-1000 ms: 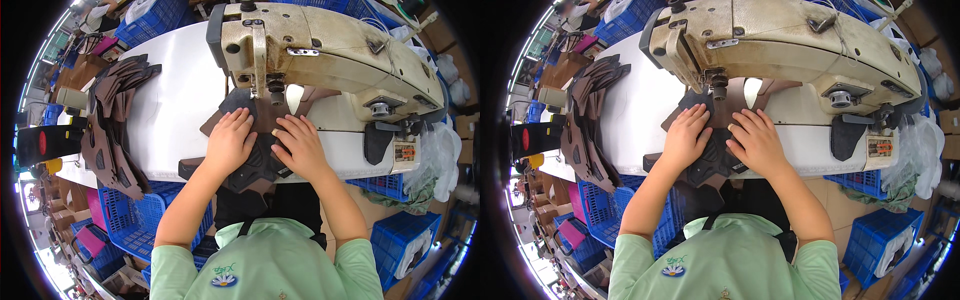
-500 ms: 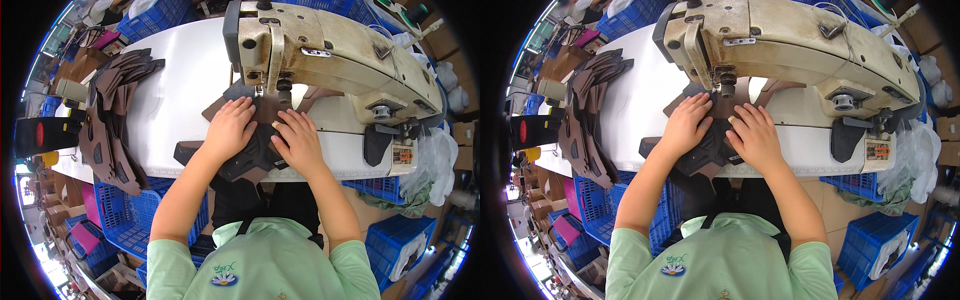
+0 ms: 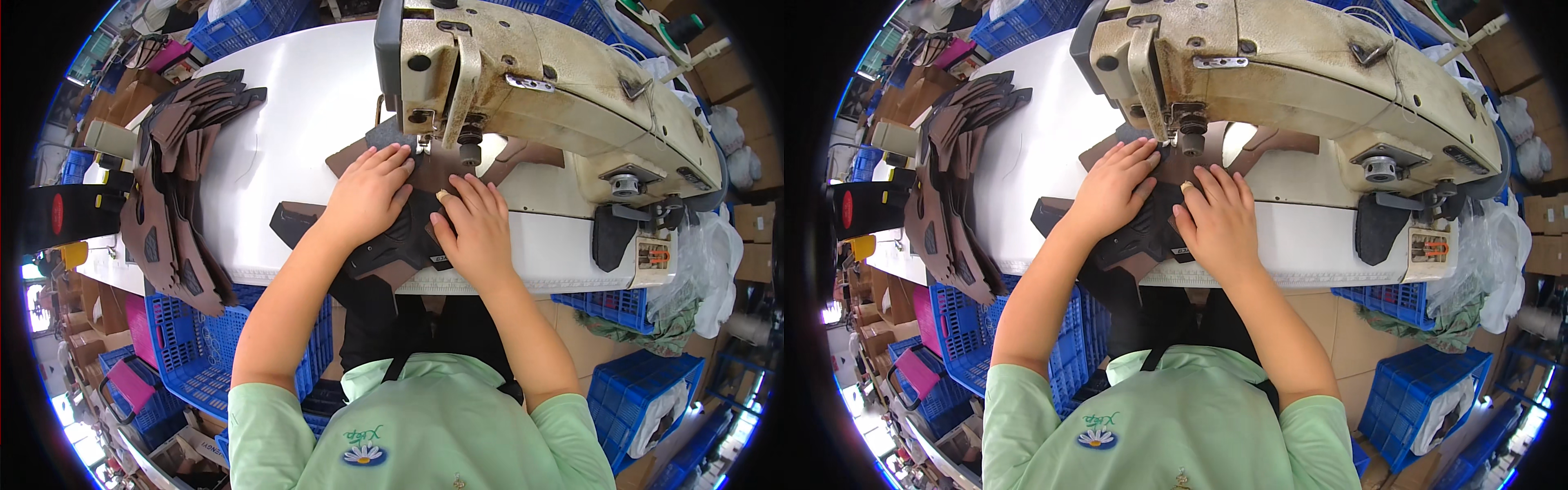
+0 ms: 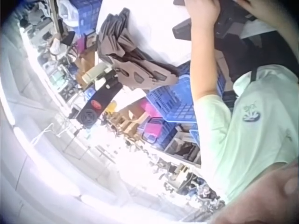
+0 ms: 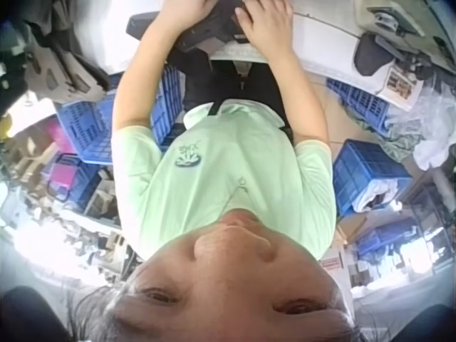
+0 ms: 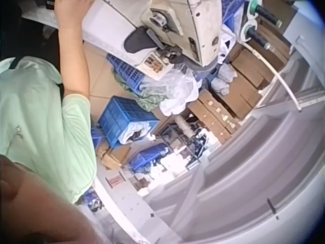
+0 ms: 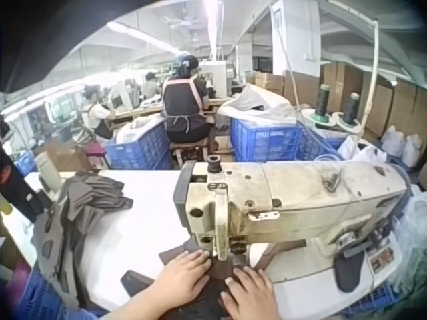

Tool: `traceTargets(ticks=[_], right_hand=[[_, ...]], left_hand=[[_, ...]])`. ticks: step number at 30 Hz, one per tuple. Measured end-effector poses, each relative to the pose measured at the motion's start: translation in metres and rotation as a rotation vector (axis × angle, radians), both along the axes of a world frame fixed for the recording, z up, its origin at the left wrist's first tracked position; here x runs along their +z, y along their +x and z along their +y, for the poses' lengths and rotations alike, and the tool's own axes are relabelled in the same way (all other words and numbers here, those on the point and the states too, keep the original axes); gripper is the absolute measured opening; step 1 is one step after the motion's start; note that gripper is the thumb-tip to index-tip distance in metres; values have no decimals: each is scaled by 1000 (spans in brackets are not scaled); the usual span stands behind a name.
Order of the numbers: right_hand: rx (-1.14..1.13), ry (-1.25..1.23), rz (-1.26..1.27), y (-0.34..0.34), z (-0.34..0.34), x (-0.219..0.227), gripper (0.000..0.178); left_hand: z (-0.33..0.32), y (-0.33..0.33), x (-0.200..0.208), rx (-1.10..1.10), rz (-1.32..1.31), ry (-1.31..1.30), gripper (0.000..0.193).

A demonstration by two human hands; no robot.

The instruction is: Stitch together multiple pieces of leather panels using an industrial sewing machine to form part of a shoe upper.

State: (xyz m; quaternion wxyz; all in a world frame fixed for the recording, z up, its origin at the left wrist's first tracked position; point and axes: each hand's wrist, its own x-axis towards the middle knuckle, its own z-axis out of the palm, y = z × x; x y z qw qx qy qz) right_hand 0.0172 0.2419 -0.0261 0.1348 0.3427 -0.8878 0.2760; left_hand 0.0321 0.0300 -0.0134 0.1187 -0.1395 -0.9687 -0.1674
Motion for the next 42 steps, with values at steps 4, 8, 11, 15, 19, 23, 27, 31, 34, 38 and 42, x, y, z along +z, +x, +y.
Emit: traceTargets(ticks=[4, 8, 11, 15, 19, 23, 27, 31, 34, 38, 42], right_hand=[[-22, -10, 1, 0, -3, -1, 29], [-40, -12, 7, -1, -6, -1, 30], [-52, -14, 19, -3, -8, -1, 30], [-67, -28, 31, -7, -12, -4, 30], [-74, -31, 28, -9, -15, -3, 29], [-79, -36, 27, -10, -15, -4, 29], [-78, -34, 21, -10, -15, -4, 30], [-74, -14, 6, -8, -15, 0, 31], [-125, 37, 4, 1, -22, -1, 33], [-144, -23, -25, 4, -21, -8, 36], [-129, -47, -24, 4, -22, -8, 36]], left_hand=[[-1, -3, -1, -3, -7, -27, 38], [-3, -6, -3, -3, -8, -36, 39], [-5, -10, -4, -9, -7, -33, 39], [-8, -15, -4, -18, -7, -35, 40], [-9, -18, -3, -6, -20, -8, 40], [-10, -20, -2, -23, -20, 14, 39], [-12, -21, -3, -38, -11, 27, 39], [-12, -23, -5, -58, 12, 46, 38], [-15, -24, -1, -77, 2, 70, 36], [-21, -30, 8, -144, -23, 52, 33], [-21, -28, 2, -137, 12, 61, 33]])
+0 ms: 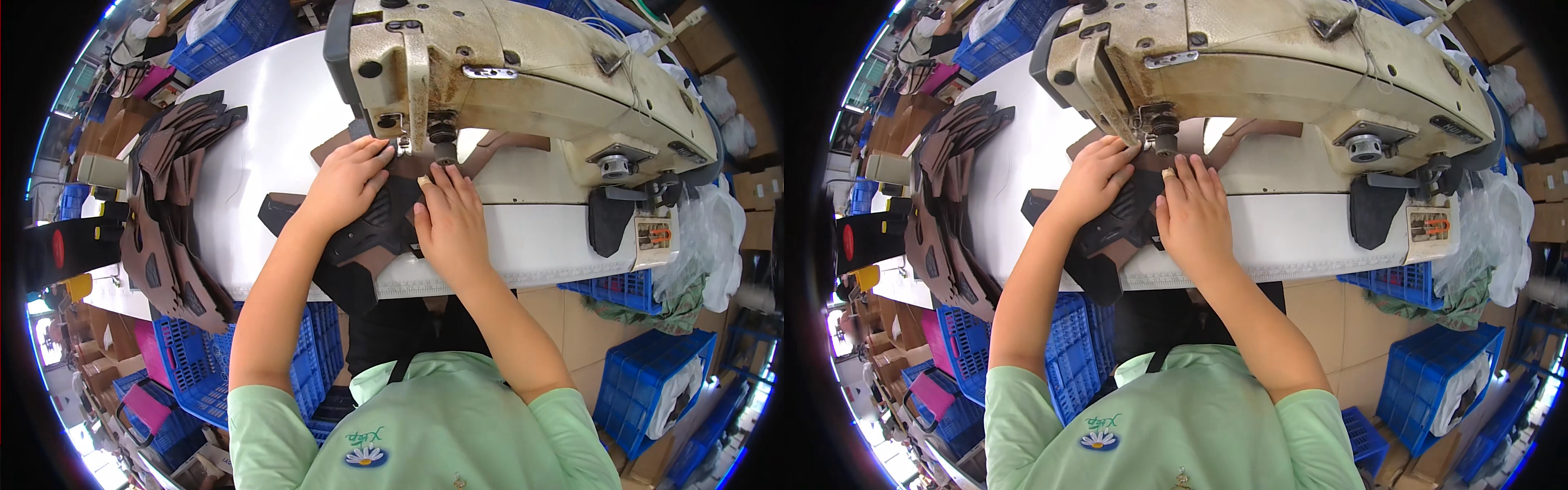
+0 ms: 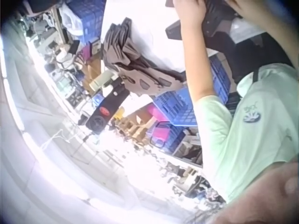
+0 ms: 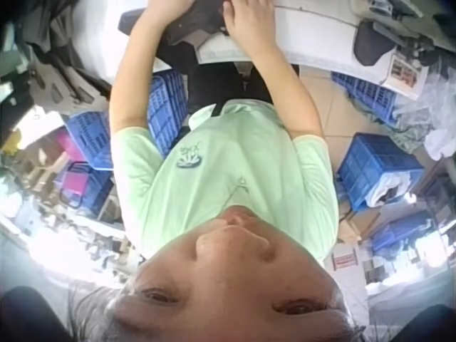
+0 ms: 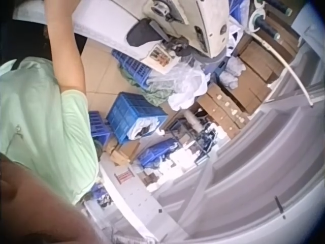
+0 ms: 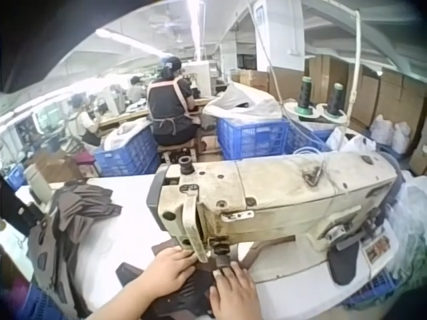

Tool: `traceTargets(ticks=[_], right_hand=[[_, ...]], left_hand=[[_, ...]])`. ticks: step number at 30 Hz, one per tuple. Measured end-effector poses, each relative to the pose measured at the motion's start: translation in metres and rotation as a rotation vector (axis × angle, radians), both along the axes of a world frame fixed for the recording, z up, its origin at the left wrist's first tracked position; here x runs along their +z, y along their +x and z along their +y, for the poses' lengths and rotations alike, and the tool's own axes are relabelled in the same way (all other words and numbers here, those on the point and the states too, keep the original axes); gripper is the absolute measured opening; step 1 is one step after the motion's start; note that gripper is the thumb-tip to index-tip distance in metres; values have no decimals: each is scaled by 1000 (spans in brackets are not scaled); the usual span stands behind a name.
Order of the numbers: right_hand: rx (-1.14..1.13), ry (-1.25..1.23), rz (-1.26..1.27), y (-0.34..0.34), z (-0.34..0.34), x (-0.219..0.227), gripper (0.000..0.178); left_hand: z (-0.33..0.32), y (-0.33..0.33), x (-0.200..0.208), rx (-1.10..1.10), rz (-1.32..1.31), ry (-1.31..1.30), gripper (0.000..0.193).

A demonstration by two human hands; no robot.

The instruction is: Stitch together multiple pieces of leather panels using an industrial sewing machine to form part of a shoe upper.

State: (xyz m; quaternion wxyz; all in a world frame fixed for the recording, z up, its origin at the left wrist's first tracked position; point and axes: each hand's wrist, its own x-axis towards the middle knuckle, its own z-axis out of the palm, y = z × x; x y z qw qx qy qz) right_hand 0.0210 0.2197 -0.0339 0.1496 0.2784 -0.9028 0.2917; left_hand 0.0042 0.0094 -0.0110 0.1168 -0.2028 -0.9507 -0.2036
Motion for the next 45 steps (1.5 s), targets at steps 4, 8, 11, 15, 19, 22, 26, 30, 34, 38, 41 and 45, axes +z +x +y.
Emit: traceTargets(ticks=[4, 8, 11, 15, 19, 22, 26, 30, 34, 38, 41, 45], right_hand=[[6, 13, 10, -1, 0, -2, 36], [-4, 2, 6, -2, 2, -2, 36], [2, -1, -1, -3, 3, 0, 36], [37, -10, -18, -9, 8, 2, 33], [121, -51, -49, -30, 25, 4, 30], [290, -54, -60, -55, 38, 7, 27], [459, -40, -110, -89, 51, 13, 27], [444, 56, -93, -89, 47, 22, 28], [250, 195, 43, -51, 25, 29, 27], [133, 77, -59, -8, -3, 30, 27], [39, 106, -66, 9, -5, 30, 34], [-17, 162, -41, 16, 0, 25, 43]], left_hand=[[0, -2, -3, 6, 30, 37, 34], [2, -3, -3, -2, 40, 45, 34], [0, -1, -1, 37, -64, -7, 36], [7, 4, -1, 59, -47, -20, 36], [25, 15, -11, 156, 32, -15, 38], [41, 23, -11, 303, 82, -38, 41], [53, 29, -6, 349, 55, -22, 37], [36, 25, 7, 297, -16, -7, 36], [9, 14, 18, 89, -113, 98, 34], [-12, 1, 22, -26, -192, 154, 33], [-14, -1, 19, -111, -131, 77, 28], [-8, 5, 14, -111, -35, -5, 28]])
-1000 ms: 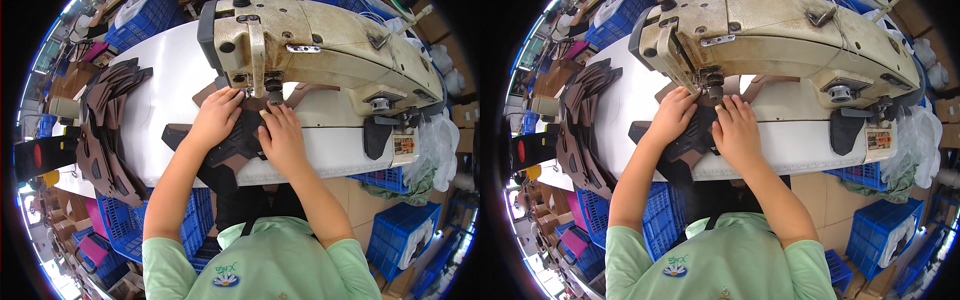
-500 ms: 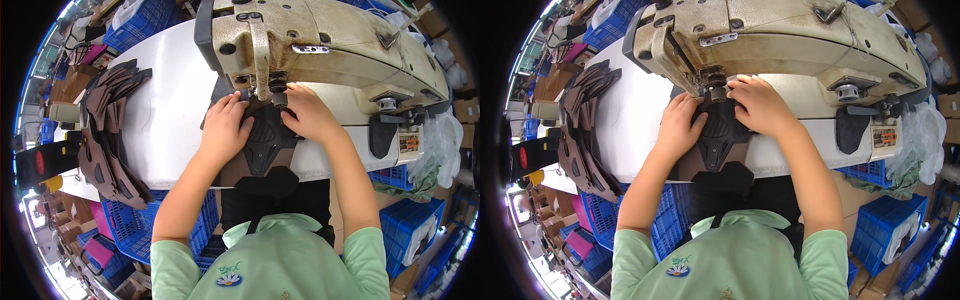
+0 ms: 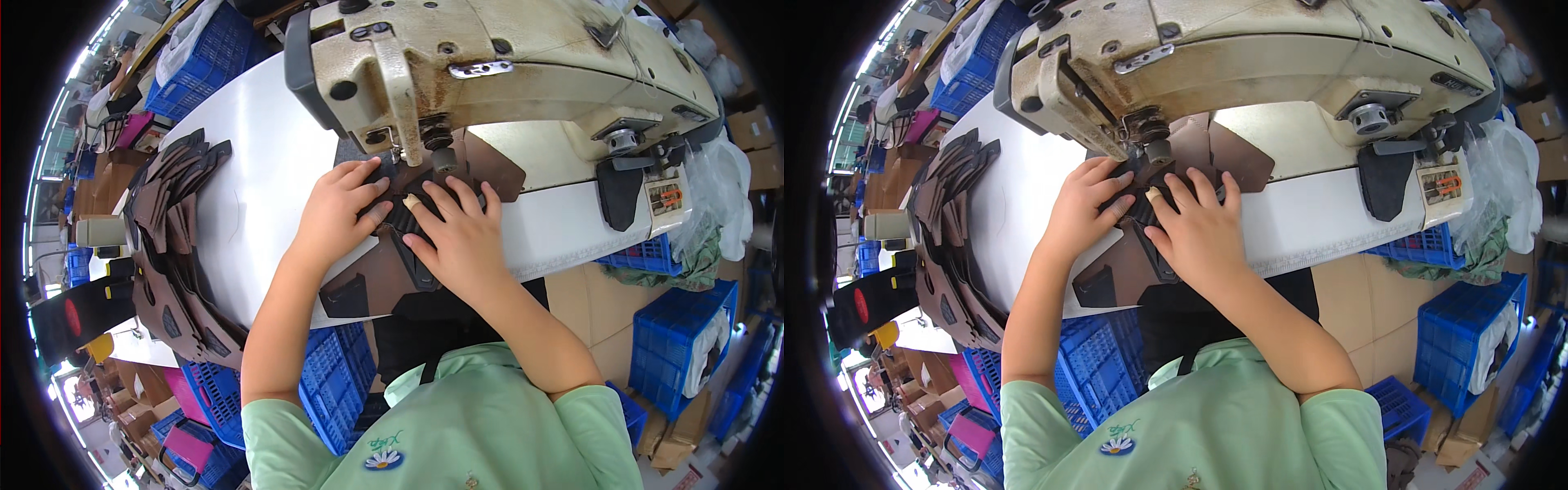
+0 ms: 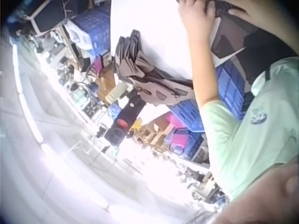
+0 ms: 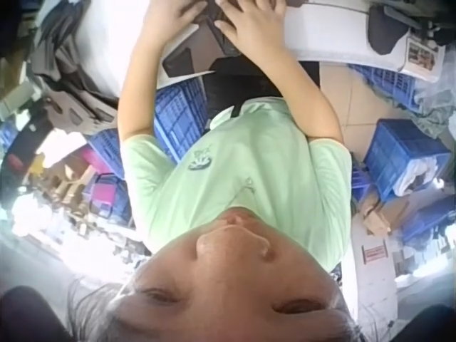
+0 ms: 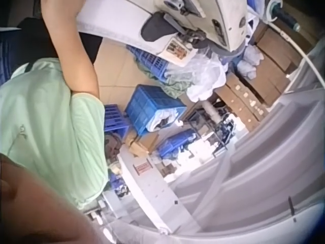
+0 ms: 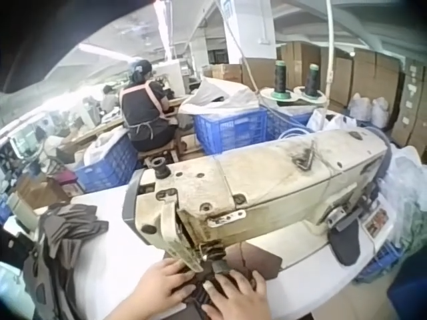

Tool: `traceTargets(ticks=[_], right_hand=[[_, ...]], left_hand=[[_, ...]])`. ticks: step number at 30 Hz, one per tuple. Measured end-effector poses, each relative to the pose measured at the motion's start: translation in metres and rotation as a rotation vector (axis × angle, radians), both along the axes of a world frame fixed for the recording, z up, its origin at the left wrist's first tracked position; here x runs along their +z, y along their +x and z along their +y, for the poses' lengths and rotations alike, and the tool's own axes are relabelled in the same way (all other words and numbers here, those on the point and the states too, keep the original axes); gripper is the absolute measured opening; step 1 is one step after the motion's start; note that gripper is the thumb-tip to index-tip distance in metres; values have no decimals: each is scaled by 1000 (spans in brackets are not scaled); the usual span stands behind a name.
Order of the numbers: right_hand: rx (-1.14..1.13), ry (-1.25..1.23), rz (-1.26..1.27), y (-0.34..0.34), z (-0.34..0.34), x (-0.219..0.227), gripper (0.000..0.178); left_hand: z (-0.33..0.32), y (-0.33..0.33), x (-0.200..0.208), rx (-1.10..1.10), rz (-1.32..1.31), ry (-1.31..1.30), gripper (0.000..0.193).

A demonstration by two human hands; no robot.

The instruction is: Stitch together multiple pieces of leather panels using an industrial sewing machine to form part of a shoe upper.

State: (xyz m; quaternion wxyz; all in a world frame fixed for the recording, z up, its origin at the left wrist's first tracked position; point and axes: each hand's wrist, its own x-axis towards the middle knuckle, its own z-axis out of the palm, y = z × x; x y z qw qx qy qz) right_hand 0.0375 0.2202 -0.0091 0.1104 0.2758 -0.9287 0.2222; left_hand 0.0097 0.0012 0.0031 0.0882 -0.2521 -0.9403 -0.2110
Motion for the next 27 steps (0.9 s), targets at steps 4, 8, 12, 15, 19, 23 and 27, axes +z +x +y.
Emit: traceTargets(ticks=[4, 8, 12, 15, 19, 23, 27], right_hand=[[-4, 8, 10, 0, 4, -3, 42], [28, -6, 24, -4, 5, -4, 41], [44, -18, 21, -7, 7, -5, 41], [52, -12, 11, -8, 7, -5, 41], [53, 10, 1, -8, 9, -5, 42], [60, -5, 23, -12, 12, -6, 41], [62, -1, 31, -16, 15, -6, 42]], left_hand=[[5, 6, -3, 51, 33, 16, 30], [6, 10, -7, 113, 30, 113, 29], [5, 10, -11, 79, 74, 30, 28], [6, 11, -10, 82, 79, 19, 28], [8, 11, -11, 88, 78, -6, 28], [12, 12, -13, 105, 79, -9, 29], [15, 10, -13, 121, 88, -27, 29]])
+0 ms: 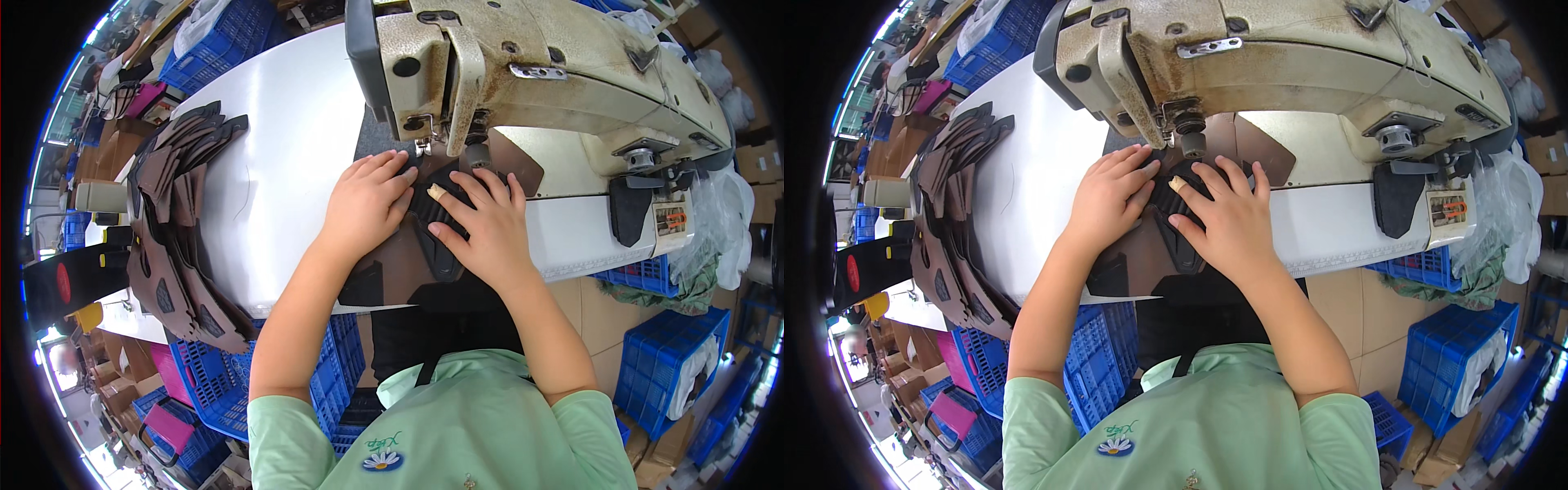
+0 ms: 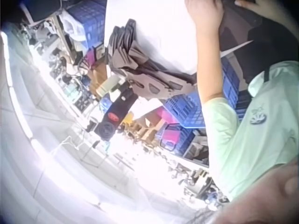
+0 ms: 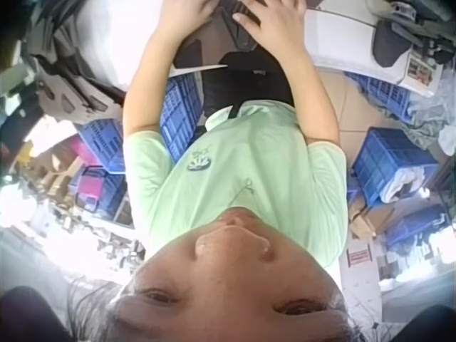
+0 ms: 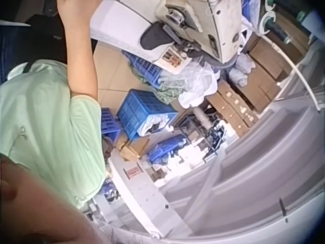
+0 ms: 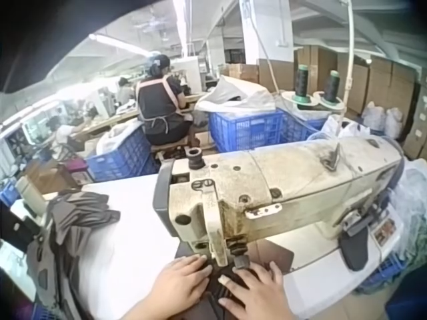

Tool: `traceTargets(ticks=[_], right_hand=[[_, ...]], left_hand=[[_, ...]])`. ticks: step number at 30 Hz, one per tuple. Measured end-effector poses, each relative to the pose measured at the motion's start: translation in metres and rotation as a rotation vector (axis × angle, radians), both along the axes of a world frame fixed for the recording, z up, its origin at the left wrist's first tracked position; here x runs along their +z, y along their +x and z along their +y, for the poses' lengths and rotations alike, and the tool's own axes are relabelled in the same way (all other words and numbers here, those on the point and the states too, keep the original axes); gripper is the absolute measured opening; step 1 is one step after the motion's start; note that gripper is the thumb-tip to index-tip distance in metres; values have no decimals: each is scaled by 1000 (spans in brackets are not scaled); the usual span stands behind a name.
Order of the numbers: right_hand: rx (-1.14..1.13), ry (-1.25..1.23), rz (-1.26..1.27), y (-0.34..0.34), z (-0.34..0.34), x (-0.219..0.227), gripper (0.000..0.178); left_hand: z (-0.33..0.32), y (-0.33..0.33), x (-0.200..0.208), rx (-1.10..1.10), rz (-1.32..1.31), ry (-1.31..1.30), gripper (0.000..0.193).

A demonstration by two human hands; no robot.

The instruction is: Stitch together multiple pieces of leather panels using an industrial sewing machine to form part of a shoe upper.

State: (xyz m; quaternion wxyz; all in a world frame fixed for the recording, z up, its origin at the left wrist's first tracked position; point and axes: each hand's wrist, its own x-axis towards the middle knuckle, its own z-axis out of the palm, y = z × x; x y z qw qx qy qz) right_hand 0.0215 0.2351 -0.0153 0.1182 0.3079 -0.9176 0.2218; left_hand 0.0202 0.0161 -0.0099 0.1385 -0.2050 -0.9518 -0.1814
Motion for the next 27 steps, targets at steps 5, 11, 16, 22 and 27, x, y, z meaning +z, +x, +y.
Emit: traceTargets(ticks=[5, 11, 16, 22, 27], right_hand=[[4, -1, 6, -6, -1, -2, 42], [15, -10, -5, -14, 0, -5, 41], [27, -12, 4, -20, 2, -7, 40], [23, -10, -11, -22, 1, -5, 40], [14, 2, -4, -21, 0, -5, 40]], left_hand=[[-1, -4, -2, 14, 8, 2, 29], [-2, -9, -8, 12, 5, 68, 29], [-1, -12, -10, 31, 26, 65, 29], [0, -13, -11, 47, 40, 49, 29], [0, -14, -12, 63, 37, 40, 28]])
